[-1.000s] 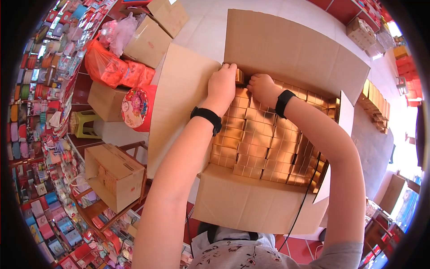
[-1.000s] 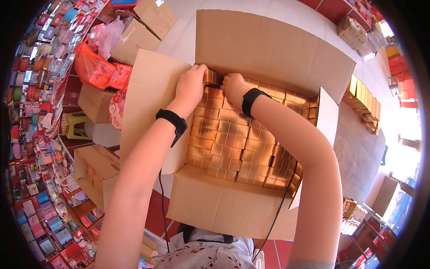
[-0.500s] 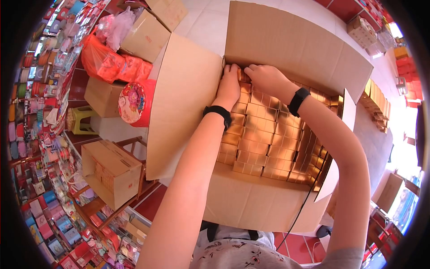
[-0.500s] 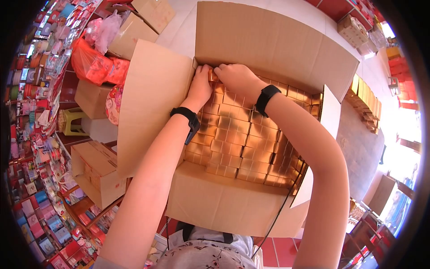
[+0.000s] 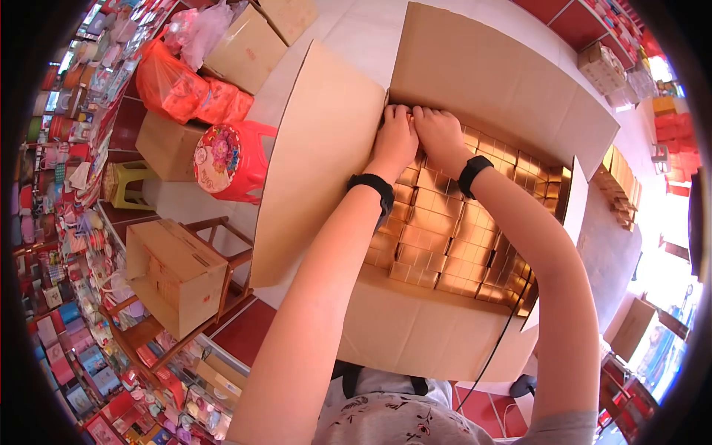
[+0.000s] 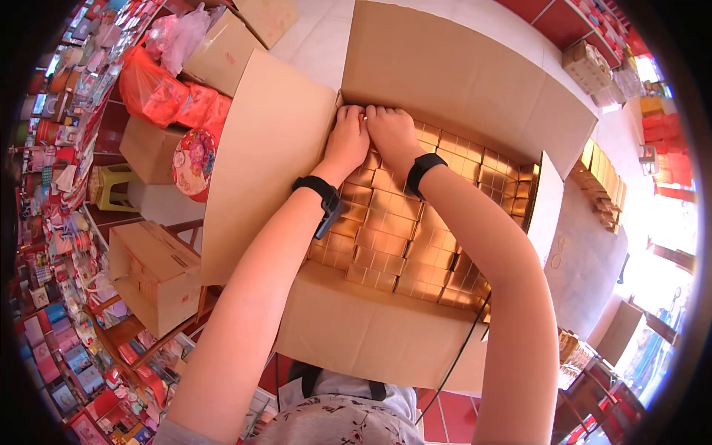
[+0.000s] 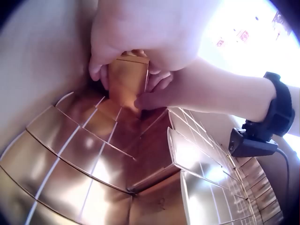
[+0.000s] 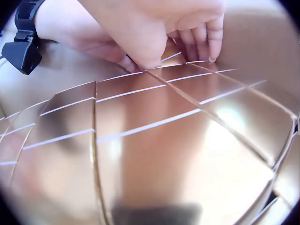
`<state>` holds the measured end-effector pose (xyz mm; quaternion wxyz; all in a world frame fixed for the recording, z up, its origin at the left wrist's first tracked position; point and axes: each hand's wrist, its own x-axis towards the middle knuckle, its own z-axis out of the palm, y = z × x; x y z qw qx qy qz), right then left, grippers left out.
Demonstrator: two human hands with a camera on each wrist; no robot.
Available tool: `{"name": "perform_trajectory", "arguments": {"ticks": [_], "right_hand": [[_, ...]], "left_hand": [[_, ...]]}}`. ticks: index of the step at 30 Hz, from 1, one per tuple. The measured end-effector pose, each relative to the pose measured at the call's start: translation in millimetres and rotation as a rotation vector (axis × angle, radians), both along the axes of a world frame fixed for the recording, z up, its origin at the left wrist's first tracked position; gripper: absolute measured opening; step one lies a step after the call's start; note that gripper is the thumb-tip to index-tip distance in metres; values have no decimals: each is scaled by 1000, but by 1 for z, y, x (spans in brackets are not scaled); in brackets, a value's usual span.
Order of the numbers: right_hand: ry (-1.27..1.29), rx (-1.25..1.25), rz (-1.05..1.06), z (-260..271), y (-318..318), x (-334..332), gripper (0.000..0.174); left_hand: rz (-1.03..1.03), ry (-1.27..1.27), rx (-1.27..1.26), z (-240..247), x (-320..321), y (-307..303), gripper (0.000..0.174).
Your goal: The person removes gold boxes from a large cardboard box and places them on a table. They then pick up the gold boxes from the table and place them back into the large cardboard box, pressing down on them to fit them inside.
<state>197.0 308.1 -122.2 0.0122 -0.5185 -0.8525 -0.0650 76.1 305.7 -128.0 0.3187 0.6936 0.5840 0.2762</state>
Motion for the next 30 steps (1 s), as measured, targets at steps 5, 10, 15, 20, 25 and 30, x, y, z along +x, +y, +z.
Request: {"name": "perform_trajectory", "arguments": {"ticks": [5, 10, 15, 20, 25, 30], "right_hand": [[-64, 43, 45, -3, 0, 4, 22], [-52, 101, 82, -6, -3, 0, 22], [-45, 171, 96, -4, -6, -2, 17], [-114, 143, 23, -8, -4, -13, 20], [-226, 12, -78, -3, -3, -23, 25], [-254, -1, -95, -4, -2, -28, 26]], "left_hand": [[-42, 297, -10, 25, 4, -9, 30], [35, 336, 60, 25, 0, -35, 52], [-5, 261, 172, 16, -7, -33, 62], [-27, 214, 10, 25, -1, -42, 64], [-71, 99, -17, 9, -5, -36, 70], [-129, -72, -125, 10, -18, -24, 73]]}}
